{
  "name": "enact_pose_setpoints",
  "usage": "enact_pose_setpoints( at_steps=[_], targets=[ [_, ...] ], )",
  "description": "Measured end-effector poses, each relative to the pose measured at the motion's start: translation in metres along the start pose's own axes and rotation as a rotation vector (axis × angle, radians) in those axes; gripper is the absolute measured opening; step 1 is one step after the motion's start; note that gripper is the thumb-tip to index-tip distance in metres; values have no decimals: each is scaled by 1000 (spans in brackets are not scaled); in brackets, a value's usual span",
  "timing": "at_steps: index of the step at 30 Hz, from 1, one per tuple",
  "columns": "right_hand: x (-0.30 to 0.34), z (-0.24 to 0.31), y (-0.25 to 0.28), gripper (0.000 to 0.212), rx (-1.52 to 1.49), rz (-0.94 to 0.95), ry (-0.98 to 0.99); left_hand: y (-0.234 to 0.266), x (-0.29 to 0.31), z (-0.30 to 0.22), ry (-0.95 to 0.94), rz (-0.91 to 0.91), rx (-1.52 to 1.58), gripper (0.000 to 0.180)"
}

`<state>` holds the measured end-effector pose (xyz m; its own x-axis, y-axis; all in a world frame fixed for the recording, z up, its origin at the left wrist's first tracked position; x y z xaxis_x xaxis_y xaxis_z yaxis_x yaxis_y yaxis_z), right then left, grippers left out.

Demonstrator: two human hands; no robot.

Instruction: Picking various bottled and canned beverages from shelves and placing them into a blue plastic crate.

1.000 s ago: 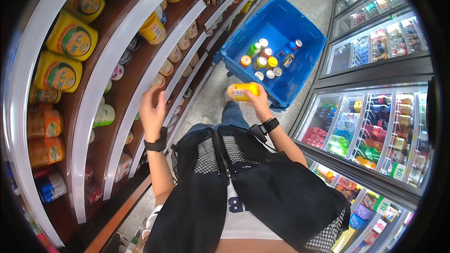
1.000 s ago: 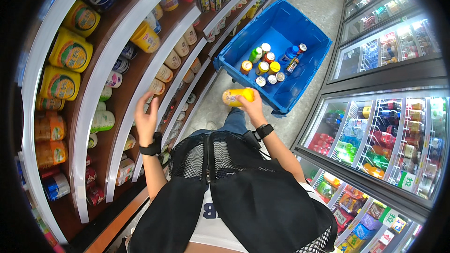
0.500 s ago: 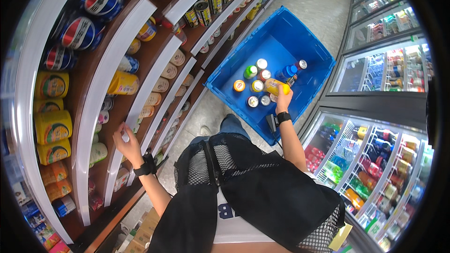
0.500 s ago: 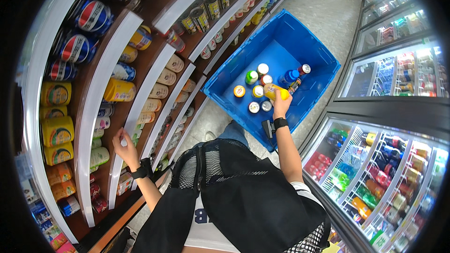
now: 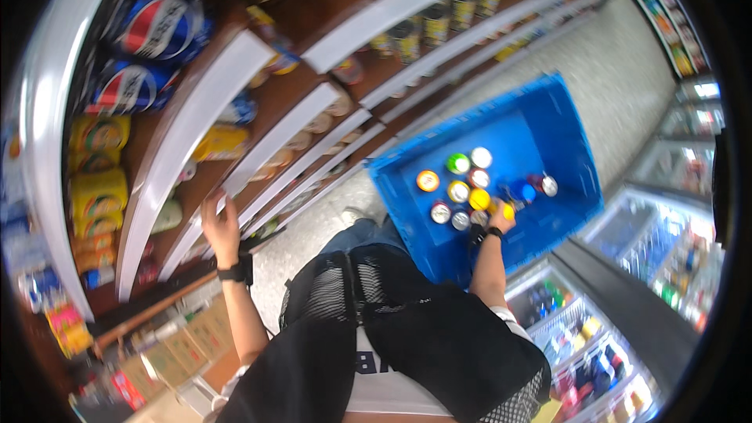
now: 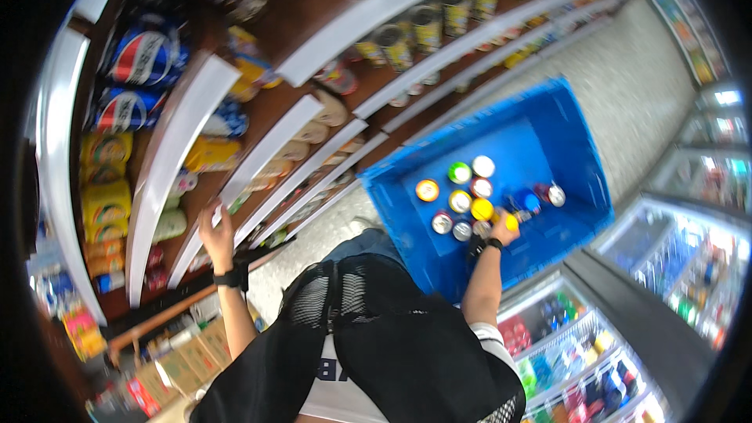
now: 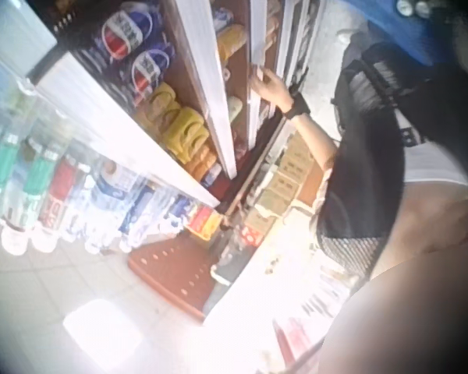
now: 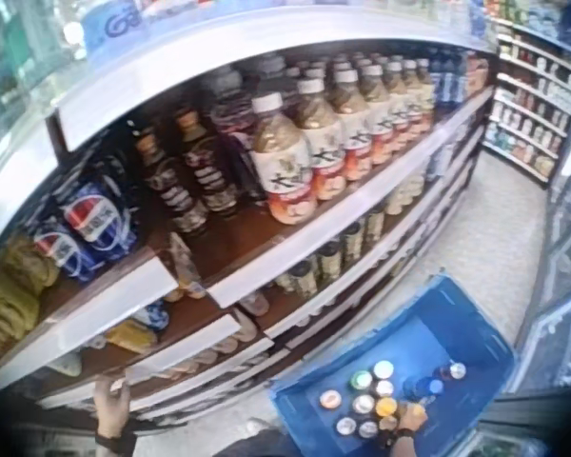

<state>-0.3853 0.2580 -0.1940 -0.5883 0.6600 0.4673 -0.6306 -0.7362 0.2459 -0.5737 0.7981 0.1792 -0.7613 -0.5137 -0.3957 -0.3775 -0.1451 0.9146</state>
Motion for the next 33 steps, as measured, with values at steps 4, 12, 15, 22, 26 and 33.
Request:
enact_pose_setpoints(
  at_steps=[4, 12, 15, 22, 26, 33],
  targets=[
    [-39, -20, 28, 95, 252, -44, 9, 7, -24, -8, 84, -39, 13, 22],
    [-90, -62, 26, 96, 449, 100, -208, 28, -76, 0, 129, -354, 1, 36],
    [-77, -45, 11, 96, 270, 213, -189, 22, -75, 30, 147, -296, -173, 32],
    [-30, -13, 16, 72, 571, -7, 181, 3, -102, 28, -230, -283, -586, 25],
    [3, 0, 25, 59, 458, 26, 380, -12, -102, 26, -238, -438, -572, 22],
    [121, 30, 19, 42, 120, 261, 428, -9, -93, 10, -247, -508, 38, 31]
  ],
)
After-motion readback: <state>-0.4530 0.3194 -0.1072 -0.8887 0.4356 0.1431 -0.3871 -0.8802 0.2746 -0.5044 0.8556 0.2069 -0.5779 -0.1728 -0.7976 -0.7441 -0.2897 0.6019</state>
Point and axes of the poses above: each hand's wrist, its own x-axis away from the middle knuckle, its own y-axis out of the back of the hand, z = x × y, the point moved 2 cm from there along -x, towards the middle knuckle, and after that the axes turned 8 degrees about -x, right-handed, at the moved point
